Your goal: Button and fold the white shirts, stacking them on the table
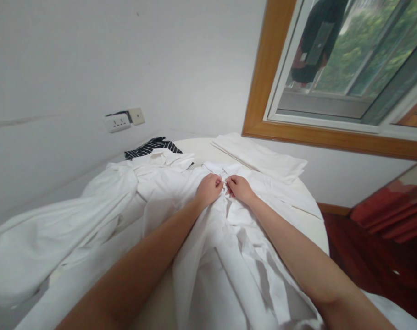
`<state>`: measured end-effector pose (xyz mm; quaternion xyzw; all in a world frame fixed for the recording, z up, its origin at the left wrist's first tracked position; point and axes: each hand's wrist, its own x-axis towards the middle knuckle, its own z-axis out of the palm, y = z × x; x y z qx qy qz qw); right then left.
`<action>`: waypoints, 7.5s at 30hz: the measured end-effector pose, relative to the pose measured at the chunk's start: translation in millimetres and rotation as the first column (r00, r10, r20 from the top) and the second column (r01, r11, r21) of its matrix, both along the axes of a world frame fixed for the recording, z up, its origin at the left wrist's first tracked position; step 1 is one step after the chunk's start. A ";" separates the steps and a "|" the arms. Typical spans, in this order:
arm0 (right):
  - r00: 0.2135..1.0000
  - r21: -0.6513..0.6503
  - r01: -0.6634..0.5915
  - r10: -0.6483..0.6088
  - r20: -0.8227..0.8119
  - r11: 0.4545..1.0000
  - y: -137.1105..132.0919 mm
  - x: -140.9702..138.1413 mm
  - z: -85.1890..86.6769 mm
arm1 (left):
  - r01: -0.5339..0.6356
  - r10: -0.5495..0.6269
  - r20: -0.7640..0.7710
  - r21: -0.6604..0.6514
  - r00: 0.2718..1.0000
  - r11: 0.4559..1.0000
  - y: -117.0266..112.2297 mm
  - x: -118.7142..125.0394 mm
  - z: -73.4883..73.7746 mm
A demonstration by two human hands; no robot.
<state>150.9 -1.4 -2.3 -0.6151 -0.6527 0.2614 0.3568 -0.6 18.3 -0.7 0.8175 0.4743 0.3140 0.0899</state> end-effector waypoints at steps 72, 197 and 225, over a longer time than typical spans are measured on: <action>0.944 0.093 -0.092 0.058 0.324 0.991 -30.5 5.6 20.5 | -0.048 0.072 -0.315 0.080 0.946 0.996 -14.6 -17.1 3.8; 0.926 -0.035 -0.214 0.191 -0.326 0.976 -37.9 10.4 13.6 | 0.085 -0.089 -0.018 -0.163 0.996 0.983 -20.0 -10.5 13.1; 0.944 -0.024 -0.141 0.127 -0.303 0.990 -33.6 0.9 8.8 | 0.023 -0.032 -0.096 -0.089 0.995 0.996 -17.4 -8.4 5.2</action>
